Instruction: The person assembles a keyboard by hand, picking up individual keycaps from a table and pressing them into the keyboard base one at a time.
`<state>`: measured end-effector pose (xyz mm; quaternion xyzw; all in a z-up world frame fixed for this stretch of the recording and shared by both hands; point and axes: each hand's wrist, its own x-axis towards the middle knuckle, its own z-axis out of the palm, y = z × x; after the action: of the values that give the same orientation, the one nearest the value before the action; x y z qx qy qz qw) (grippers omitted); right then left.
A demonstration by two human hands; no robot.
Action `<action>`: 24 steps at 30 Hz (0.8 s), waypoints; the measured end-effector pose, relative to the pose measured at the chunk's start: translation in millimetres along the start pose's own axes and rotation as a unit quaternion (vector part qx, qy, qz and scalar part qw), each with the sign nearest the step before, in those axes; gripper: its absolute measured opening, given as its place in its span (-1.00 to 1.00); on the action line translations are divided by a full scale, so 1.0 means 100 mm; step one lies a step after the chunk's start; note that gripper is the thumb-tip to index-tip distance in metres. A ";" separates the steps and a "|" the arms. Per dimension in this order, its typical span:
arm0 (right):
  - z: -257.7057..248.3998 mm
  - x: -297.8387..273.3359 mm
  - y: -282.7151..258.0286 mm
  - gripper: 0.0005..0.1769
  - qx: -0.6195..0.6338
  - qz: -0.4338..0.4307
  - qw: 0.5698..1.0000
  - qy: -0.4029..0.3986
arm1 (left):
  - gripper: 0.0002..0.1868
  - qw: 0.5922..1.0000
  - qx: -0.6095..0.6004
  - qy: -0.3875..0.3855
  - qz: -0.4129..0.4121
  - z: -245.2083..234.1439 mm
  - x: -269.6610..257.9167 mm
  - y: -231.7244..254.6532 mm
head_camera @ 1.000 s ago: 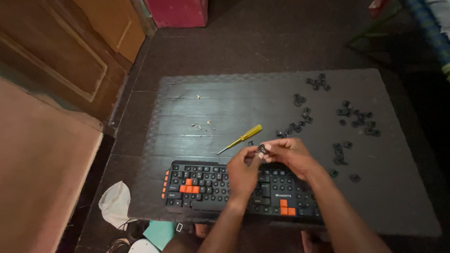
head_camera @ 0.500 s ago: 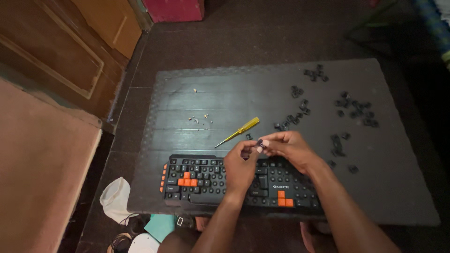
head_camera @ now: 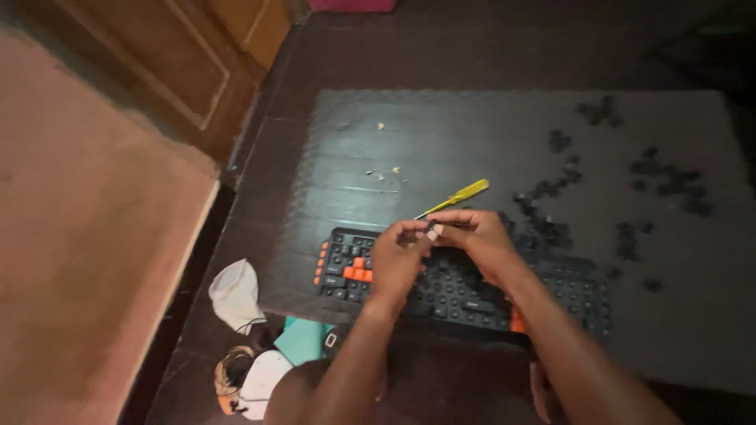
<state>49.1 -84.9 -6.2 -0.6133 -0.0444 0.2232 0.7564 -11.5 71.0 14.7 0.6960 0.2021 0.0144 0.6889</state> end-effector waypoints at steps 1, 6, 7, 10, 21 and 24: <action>0.11 0.02 0.05 -0.68 0.003 -0.006 1.000 0.000 | -0.78 1.000 -0.010 0.002 0.006 -0.13 0.00 0.03; 0.66 0.15 0.23 -0.76 -0.091 -0.027 0.996 -0.002 | -0.82 0.997 0.071 0.041 -0.010 -0.88 0.10 0.09; 0.76 0.16 0.25 -0.78 -0.113 -0.024 0.993 0.000 | -0.83 0.996 0.076 0.055 0.002 -1.01 0.13 0.07; 1.06 0.11 0.16 -0.81 -0.205 -0.004 0.978 0.048 | -0.83 0.983 0.133 0.128 0.021 -1.44 0.15 0.00; 1.67 0.09 0.20 -0.89 -0.438 -0.215 0.868 0.087 | -0.75 0.980 0.172 0.096 -0.027 -1.84 0.27 -0.43; 1.73 0.08 0.28 -0.91 -0.473 -0.200 0.853 0.097 | -0.81 0.964 0.244 0.105 -0.032 -1.81 0.21 -0.29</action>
<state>-10.6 79.7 8.1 -0.8934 -0.1926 -0.0409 0.4039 -53.4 248.7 -9.7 0.8304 0.2929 0.0153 0.4737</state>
